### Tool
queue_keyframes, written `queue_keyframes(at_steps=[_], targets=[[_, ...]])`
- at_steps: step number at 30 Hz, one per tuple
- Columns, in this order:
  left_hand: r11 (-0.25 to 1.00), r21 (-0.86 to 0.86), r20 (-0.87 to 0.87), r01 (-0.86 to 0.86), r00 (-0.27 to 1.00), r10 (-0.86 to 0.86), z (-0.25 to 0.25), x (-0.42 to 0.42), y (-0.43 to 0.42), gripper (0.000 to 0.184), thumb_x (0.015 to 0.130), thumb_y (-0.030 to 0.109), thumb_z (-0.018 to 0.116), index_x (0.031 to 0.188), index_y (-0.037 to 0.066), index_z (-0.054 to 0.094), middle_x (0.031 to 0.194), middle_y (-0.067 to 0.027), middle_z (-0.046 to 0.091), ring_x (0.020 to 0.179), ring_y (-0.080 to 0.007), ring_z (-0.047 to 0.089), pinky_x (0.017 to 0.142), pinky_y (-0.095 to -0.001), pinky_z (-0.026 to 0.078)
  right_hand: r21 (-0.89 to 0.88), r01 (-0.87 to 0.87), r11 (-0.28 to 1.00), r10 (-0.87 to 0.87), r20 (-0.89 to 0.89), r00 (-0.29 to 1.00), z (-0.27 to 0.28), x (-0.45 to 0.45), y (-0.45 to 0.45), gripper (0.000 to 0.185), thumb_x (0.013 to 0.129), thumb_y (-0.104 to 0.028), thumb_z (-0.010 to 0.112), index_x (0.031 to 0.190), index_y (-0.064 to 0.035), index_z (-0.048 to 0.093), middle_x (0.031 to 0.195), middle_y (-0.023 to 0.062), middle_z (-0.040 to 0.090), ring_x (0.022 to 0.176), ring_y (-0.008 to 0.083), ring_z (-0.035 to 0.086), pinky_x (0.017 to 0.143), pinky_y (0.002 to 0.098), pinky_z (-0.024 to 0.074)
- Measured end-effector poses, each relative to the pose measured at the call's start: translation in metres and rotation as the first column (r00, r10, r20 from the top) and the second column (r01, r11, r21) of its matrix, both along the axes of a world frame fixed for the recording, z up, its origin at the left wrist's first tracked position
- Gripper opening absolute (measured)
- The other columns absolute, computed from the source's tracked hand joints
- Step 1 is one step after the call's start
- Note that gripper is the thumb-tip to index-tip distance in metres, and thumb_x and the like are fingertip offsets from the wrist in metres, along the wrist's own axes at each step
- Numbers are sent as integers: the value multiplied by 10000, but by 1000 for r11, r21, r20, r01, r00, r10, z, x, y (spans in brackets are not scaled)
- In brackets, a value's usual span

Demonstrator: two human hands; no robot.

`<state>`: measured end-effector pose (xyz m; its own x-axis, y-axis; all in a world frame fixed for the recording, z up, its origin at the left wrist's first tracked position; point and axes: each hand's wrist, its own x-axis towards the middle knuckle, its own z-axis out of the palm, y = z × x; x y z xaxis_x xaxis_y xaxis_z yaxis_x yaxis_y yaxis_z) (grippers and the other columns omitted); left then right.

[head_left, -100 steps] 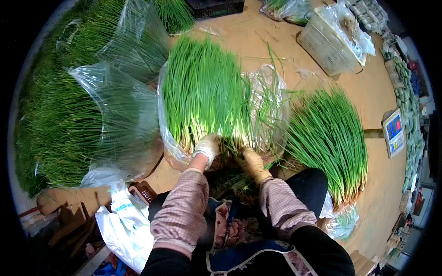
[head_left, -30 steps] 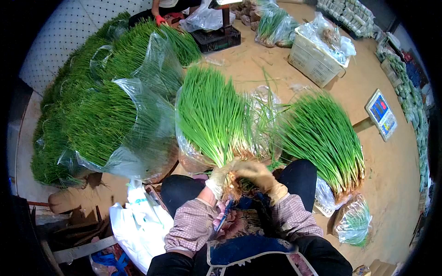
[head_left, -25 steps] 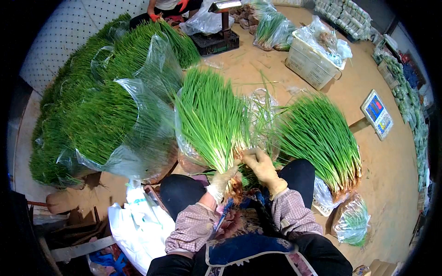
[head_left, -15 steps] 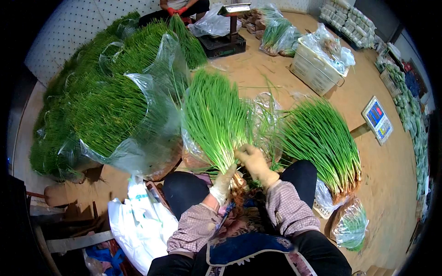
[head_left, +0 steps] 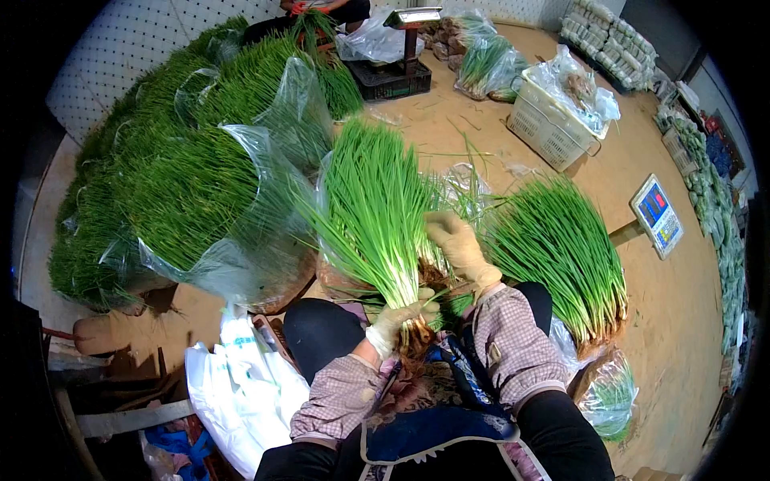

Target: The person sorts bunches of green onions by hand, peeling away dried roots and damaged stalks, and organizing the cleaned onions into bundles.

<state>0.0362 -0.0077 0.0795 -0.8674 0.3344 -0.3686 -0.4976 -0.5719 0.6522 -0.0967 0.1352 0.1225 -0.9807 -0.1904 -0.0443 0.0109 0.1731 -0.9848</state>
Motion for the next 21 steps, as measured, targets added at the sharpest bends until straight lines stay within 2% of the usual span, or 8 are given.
queue_keyframes(at_steps=[2, 5, 7, 9, 15, 18, 19, 21], targets=[[996, -35, -50, 87, 995, -89, 5, 0, -4, 365, 837, 147, 555, 1160, -19, 522, 816, -57, 627, 720, -128, 583, 653, -238, 468, 37, -92, 995, 96, -164, 982, 6, 2, -14, 260, 826, -120, 591, 1062, -11, 583, 933, 67, 616, 824, 123, 554, 731, 248, 447], [987, -80, -114, 136, 983, -145, -2, -3, -4, 386, 814, 165, 582, 1152, -15, 530, 800, -43, 620, 707, -118, 574, 663, -232, 450, 228, -3, 974, 100, -416, 904, 21, 8, -28, 250, 831, -120, 590, 1065, -34, 590, 922, 74, 613, 807, 127, 562, 725, 244, 447], [988, -89, -119, 128, 983, -138, -9, -4, -1, 423, 798, 184, 602, 1153, -30, 521, 791, -42, 612, 696, -114, 559, 664, -232, 435, 188, 27, 982, 69, -485, 872, 33, 9, -33, 278, 815, -105, 588, 1091, -70, 578, 855, 78, 583, 767, 153, 559, 702, 267, 448], [983, -58, -165, 177, 969, -184, -23, -8, -1, 447, 781, 191, 628, 1151, -31, 512, 821, -73, 632, 746, -146, 584, 705, -244, 445, 423, 196, 885, 69, -535, 842, 44, 5, -33, 350, 784, -99, 573, 1131, -114, 532, 861, 114, 559, 807, 273, 557, 711, 359, 457], [983, -119, -168, 141, 973, -160, -20, -7, -1, 452, 781, 173, 634, 1147, -55, 500, 800, -74, 616, 722, -148, 575, 673, -243, 447, 227, 478, 849, -145, -769, 622, 47, -13, -14, 401, 773, -20, 552, 1166, -76, 497, 856, 111, 525, 762, 203, 535, 698, 304, 446], [985, -63, -160, 161, 972, -170, -32, -7, 1, 439, 791, 165, 628, 1148, -55, 499, 808, -78, 613, 721, -148, 574, 677, -241, 450, -64, 602, 796, -329, -880, 342, 77, -9, -9, 367, 800, -33, 559, 1162, -57, 506, 835, 99, 549, 743, 148, 535, 664, 284, 452], [984, -2, -136, 180, 974, -179, -38, -8, 1, 433, 798, 166, 624, 1150, -52, 499, 815, -79, 612, 721, -145, 573, 679, -240, 450, -64, 601, 796, -329, -880, 342, 87, -1, -11, 367, 800, -33, 559, 1162, -57, 506, 835, 99, 549, 743, 148, 535, 664, 284, 452], [983, -26, -154, 181, 971, -183, -31, -6, 1, 424, 807, 172, 619, 1153, -43, 501, 823, -75, 610, 722, -139, 571, 678, -238, 450, 255, 240, 937, -52, -576, 816, 99, 16, -17, 344, 790, -124, 597, 1129, -100, 544, 775, 120, 588, 714, 257, 582, 681, 365, 463]])
